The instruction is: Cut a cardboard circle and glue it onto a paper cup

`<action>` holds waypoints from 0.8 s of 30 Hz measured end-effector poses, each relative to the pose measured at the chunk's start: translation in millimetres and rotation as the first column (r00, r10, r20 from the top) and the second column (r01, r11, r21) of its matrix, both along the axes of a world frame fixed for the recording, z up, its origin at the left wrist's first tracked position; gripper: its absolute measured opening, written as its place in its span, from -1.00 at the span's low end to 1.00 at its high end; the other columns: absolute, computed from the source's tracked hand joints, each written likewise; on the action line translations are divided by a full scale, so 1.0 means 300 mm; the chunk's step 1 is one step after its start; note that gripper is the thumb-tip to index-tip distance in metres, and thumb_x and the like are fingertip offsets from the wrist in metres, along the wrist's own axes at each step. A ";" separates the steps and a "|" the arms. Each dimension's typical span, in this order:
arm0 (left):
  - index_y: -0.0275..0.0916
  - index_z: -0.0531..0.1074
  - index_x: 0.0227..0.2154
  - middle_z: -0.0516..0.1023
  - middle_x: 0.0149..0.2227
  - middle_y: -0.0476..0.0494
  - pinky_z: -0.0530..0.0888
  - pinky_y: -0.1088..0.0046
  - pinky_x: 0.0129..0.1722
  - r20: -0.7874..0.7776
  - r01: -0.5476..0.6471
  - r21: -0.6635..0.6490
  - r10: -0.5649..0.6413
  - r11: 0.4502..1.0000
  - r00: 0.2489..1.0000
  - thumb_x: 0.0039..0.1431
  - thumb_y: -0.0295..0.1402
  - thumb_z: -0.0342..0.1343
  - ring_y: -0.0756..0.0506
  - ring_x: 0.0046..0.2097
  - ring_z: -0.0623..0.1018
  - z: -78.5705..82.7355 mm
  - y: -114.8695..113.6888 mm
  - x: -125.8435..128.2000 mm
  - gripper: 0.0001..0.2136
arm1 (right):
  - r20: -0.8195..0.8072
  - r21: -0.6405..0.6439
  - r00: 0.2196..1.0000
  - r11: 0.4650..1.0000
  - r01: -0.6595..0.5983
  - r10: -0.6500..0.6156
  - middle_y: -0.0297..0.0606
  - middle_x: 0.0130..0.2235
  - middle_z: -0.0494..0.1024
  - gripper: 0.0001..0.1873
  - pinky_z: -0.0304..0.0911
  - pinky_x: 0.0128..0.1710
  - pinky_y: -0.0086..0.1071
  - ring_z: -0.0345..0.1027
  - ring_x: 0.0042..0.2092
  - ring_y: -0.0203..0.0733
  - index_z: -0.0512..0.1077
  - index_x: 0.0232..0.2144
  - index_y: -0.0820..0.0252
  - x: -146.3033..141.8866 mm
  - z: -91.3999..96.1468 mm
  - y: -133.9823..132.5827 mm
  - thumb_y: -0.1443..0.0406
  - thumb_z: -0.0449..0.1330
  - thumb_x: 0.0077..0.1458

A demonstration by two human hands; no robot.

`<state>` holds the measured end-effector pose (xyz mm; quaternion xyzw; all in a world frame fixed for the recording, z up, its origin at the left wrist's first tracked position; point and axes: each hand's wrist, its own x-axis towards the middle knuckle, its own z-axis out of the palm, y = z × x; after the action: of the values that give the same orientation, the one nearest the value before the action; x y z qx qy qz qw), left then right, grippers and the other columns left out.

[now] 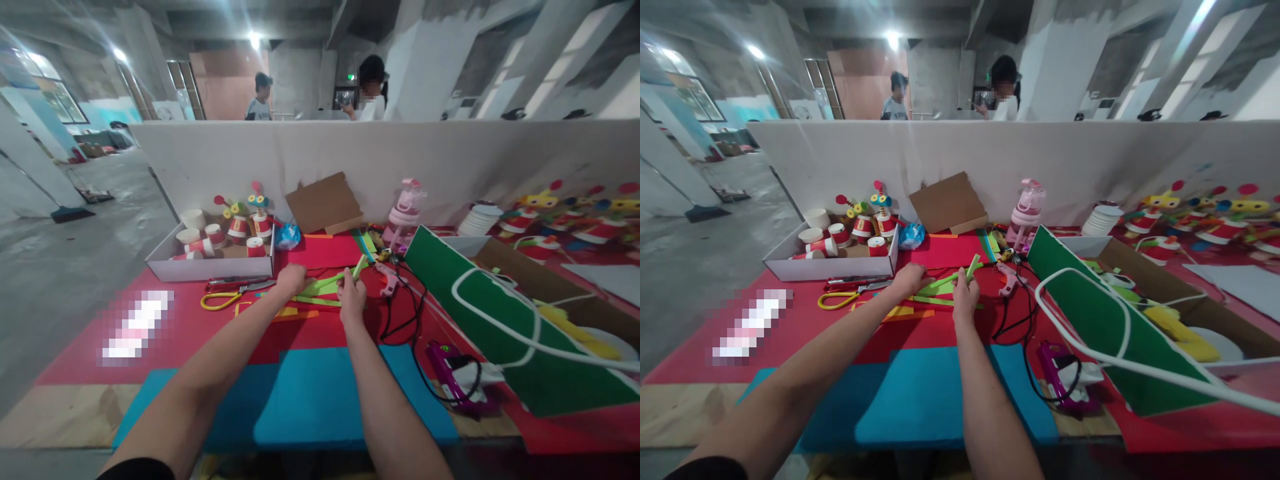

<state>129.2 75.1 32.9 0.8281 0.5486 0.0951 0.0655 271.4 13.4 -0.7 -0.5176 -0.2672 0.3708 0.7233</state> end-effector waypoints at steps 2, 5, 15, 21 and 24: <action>-0.34 0.52 -0.29 0.57 -0.17 -0.44 0.44 0.27 -0.06 0.048 0.002 -0.019 -0.001 1.000 0.999 0.08 -0.30 0.19 -0.29 -0.02 0.53 -0.017 0.013 0.052 -0.80 | -0.029 -0.020 1.000 1.000 -0.008 0.007 -0.48 -0.69 0.22 -0.54 -0.10 -0.71 -0.47 0.00 -0.67 -0.40 0.24 -0.61 0.13 -0.002 0.004 -0.004 -0.07 0.21 -0.03; -0.32 0.48 -0.29 0.59 -0.20 -0.38 0.45 0.30 -0.07 0.160 0.000 -0.031 0.005 1.000 0.987 0.08 -0.46 0.11 -0.23 -0.06 0.56 0.010 0.030 0.046 -0.87 | -0.020 -0.071 1.000 0.997 -0.023 0.022 -0.46 -0.69 0.25 -0.56 -0.05 -0.70 -0.46 0.04 -0.67 -0.37 0.25 -0.60 0.13 -0.003 0.001 -0.004 -0.07 0.20 -0.02; -0.17 0.18 -0.29 0.43 -0.50 0.12 0.24 0.63 -0.64 0.975 0.221 -0.220 0.209 0.950 0.072 -0.11 -0.42 0.09 0.11 -0.64 0.29 0.030 -0.157 -0.382 -0.72 | 0.599 0.101 0.801 0.993 -0.064 -0.010 -0.29 -0.53 0.44 -0.76 0.18 -0.40 -0.41 0.32 -0.41 -0.17 0.41 -0.53 0.09 -0.064 0.040 -0.051 0.09 0.24 0.01; -0.20 0.29 -0.11 0.37 -0.52 0.06 0.07 0.62 -0.70 0.924 0.420 -0.363 0.380 0.832 0.047 0.18 0.01 -0.10 0.10 -0.64 0.18 -0.028 -0.184 -0.376 -0.60 | 0.649 0.220 0.760 0.965 -0.145 -0.033 -0.19 -0.27 0.57 -0.75 0.25 -0.24 -0.36 0.40 -0.25 -0.13 0.49 -0.29 0.13 -0.151 0.213 -0.029 0.12 0.11 0.17; -0.23 0.32 -0.18 0.35 -0.56 0.07 0.11 0.61 -0.67 0.941 0.382 -0.332 0.332 0.862 0.068 0.18 0.02 -0.03 0.11 -0.65 0.18 -0.021 -0.183 -0.374 -0.61 | 0.604 0.312 0.797 0.924 -0.219 -0.015 -0.18 -0.19 0.58 -0.72 0.28 -0.12 -0.32 0.42 -0.15 -0.13 0.48 -0.24 0.15 -0.167 0.325 0.022 0.11 0.09 0.19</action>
<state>17.1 20.3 26.6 0.4930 0.3391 0.4852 0.6376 221.3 20.1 96.7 -0.4478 -0.5730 0.1718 0.6645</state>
